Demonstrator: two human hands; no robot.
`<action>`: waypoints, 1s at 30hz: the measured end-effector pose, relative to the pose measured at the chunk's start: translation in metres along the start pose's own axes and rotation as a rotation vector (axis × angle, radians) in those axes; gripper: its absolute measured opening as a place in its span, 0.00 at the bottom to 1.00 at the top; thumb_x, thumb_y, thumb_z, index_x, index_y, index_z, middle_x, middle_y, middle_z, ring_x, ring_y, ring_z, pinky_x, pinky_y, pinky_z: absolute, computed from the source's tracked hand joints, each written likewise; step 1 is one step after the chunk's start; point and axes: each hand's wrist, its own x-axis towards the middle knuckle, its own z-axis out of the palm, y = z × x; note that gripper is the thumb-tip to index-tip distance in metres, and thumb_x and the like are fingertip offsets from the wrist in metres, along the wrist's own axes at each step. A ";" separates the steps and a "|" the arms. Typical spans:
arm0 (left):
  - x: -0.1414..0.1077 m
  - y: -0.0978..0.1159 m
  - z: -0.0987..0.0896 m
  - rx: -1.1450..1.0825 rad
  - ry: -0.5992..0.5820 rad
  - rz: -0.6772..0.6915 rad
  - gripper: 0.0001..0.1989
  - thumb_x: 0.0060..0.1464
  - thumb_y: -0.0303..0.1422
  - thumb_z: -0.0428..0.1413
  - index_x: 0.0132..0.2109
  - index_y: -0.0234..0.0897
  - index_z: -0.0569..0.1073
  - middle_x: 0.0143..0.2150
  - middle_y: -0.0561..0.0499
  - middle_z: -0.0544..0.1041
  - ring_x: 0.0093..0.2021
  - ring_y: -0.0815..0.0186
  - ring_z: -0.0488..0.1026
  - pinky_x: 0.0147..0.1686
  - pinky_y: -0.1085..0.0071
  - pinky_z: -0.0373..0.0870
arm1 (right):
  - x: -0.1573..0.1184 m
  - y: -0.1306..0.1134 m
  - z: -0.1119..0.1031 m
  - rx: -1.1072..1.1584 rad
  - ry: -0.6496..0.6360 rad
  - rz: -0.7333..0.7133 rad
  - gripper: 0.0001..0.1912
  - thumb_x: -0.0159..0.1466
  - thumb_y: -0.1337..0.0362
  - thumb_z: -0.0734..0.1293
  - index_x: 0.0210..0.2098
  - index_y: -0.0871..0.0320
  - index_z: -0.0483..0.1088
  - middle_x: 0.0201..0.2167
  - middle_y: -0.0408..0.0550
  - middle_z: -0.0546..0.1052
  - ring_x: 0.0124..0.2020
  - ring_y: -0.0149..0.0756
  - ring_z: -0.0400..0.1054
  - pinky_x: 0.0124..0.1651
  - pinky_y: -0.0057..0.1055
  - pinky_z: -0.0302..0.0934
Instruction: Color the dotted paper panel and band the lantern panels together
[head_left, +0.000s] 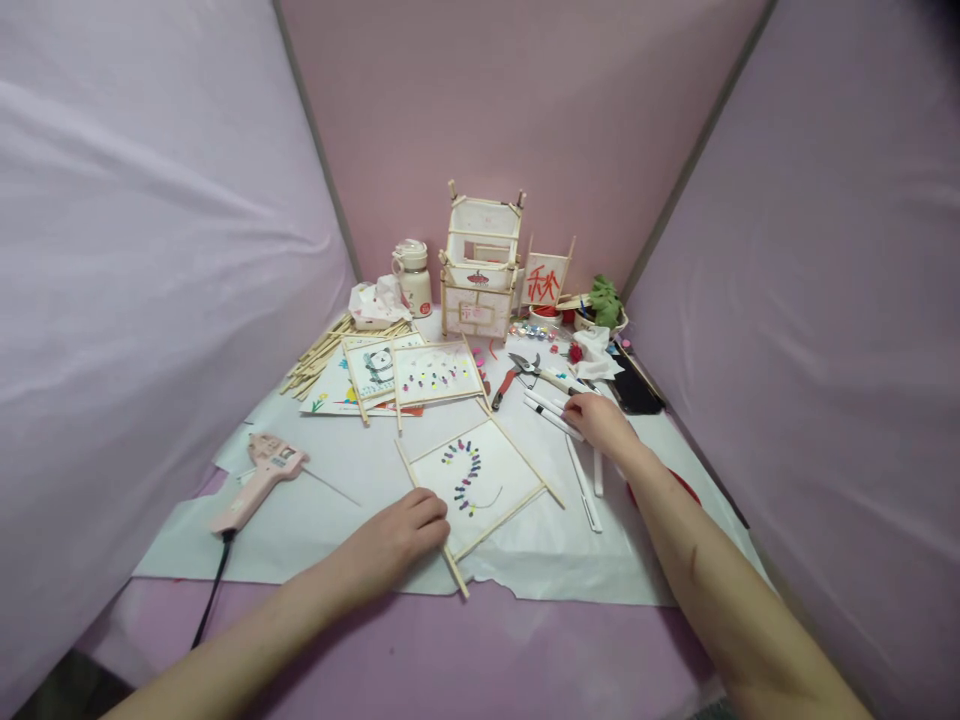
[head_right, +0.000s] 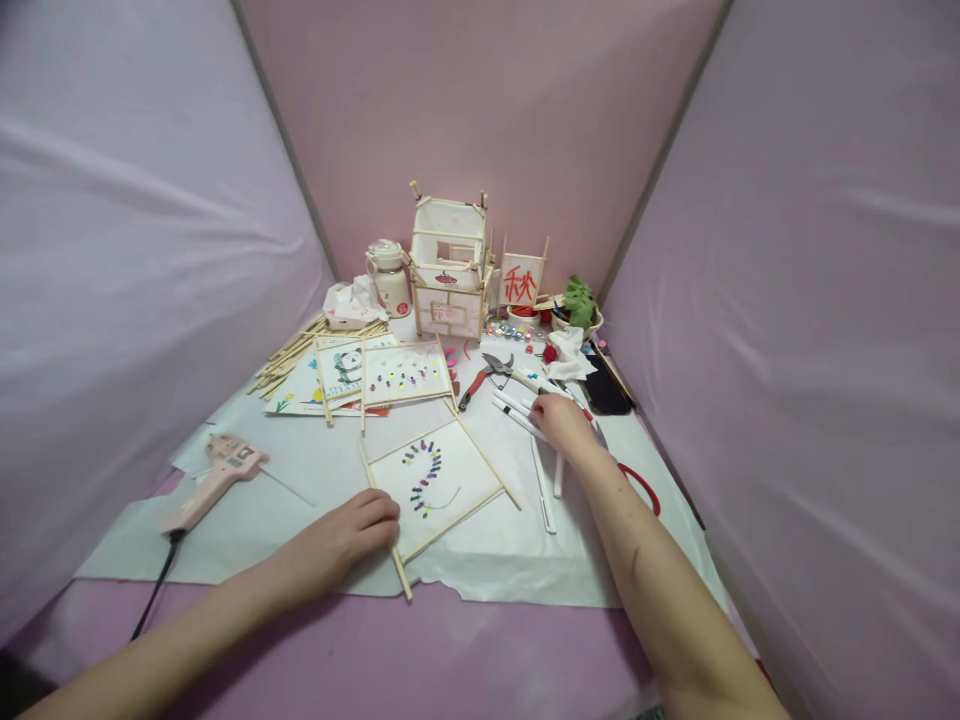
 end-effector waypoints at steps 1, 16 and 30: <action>-0.003 0.000 0.000 -0.031 0.015 -0.004 0.11 0.58 0.19 0.44 0.39 0.36 0.67 0.44 0.44 0.70 0.47 0.61 0.64 0.44 0.67 0.66 | 0.002 -0.002 0.003 -0.013 -0.011 0.000 0.07 0.60 0.64 0.65 0.31 0.57 0.75 0.33 0.50 0.78 0.36 0.38 0.70 0.37 0.29 0.56; -0.010 0.002 -0.003 -0.047 0.485 -0.421 0.16 0.62 0.29 0.49 0.57 0.39 0.64 0.58 0.42 0.66 0.59 0.59 0.63 0.57 0.57 0.64 | -0.061 -0.070 -0.019 0.541 -0.149 -0.070 0.06 0.64 0.59 0.60 0.37 0.55 0.63 0.29 0.44 0.74 0.29 0.34 0.66 0.35 0.30 0.57; 0.036 0.001 0.019 0.018 0.374 -0.293 0.11 0.64 0.35 0.46 0.47 0.34 0.69 0.37 0.47 0.74 0.39 0.61 0.70 0.40 0.66 0.68 | -0.085 -0.100 0.000 1.235 -0.344 0.007 0.14 0.56 0.57 0.72 0.38 0.56 0.70 0.29 0.42 0.72 0.28 0.29 0.62 0.30 0.27 0.55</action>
